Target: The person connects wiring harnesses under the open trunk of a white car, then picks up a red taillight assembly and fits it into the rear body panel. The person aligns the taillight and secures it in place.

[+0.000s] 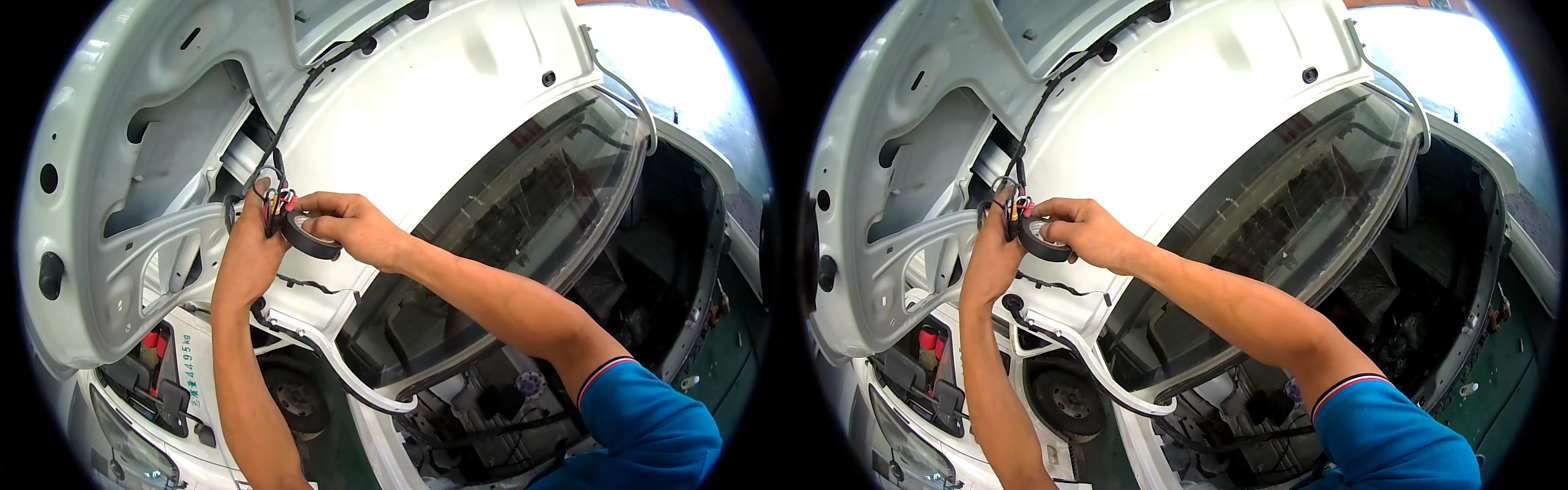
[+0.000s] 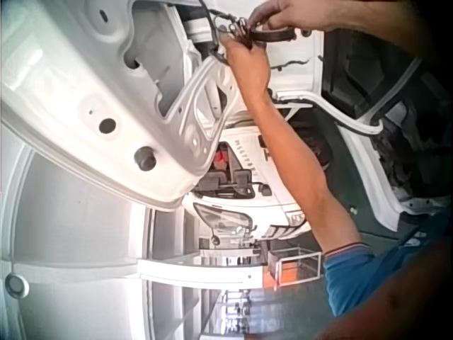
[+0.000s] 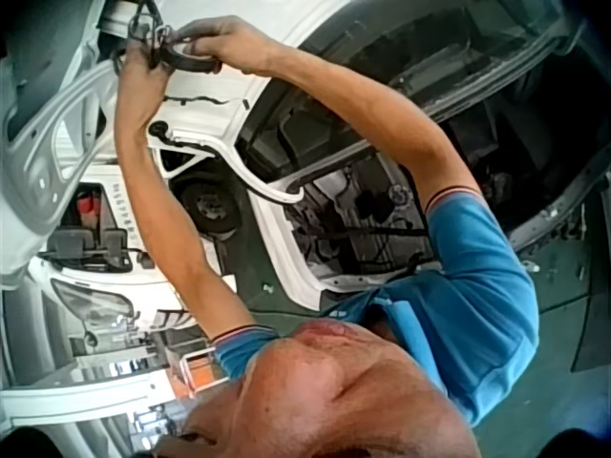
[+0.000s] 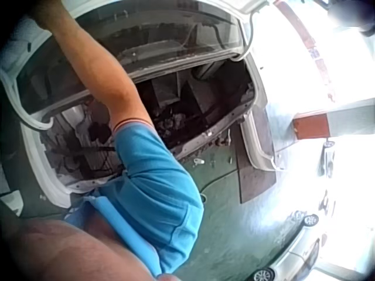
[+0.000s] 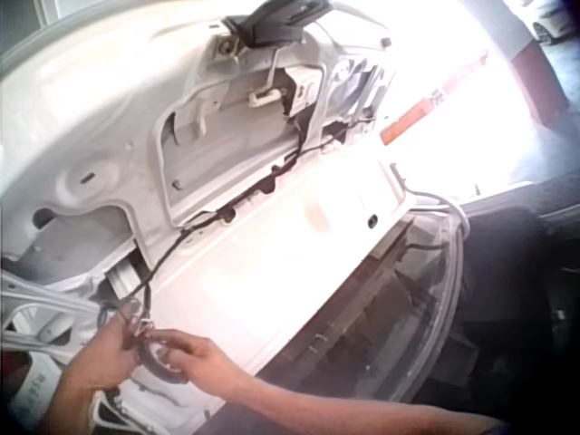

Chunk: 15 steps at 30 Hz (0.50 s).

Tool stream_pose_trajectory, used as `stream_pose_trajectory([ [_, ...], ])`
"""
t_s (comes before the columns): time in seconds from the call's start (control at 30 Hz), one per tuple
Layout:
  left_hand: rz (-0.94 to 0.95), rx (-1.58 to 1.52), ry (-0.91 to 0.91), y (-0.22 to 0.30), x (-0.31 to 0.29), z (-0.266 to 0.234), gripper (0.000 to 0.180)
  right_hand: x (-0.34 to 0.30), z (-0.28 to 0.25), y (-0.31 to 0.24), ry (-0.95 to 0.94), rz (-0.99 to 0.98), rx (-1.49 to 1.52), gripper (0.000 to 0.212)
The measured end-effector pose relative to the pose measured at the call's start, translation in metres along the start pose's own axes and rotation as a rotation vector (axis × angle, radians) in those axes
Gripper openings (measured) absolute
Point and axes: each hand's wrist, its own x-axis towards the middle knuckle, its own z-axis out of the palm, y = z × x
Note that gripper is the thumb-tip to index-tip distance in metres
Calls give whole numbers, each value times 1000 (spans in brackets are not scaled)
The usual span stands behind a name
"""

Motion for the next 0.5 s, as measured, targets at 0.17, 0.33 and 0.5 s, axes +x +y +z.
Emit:
stream_pose_trajectory([
  [0.17, 7, -28, 35, -5, 4, 6, 67, -4, -2, 1, -36, 91, 91, 45],
  [0.33, 40, 262, 66, -10, 6, 13, 52, -6, -1, 5, -32, 108, 111, 50],
  [0.5, 95, 620, 120, -13, 2, 27, 23, -5, 0, 8, -9, 160, 348, 58],
])
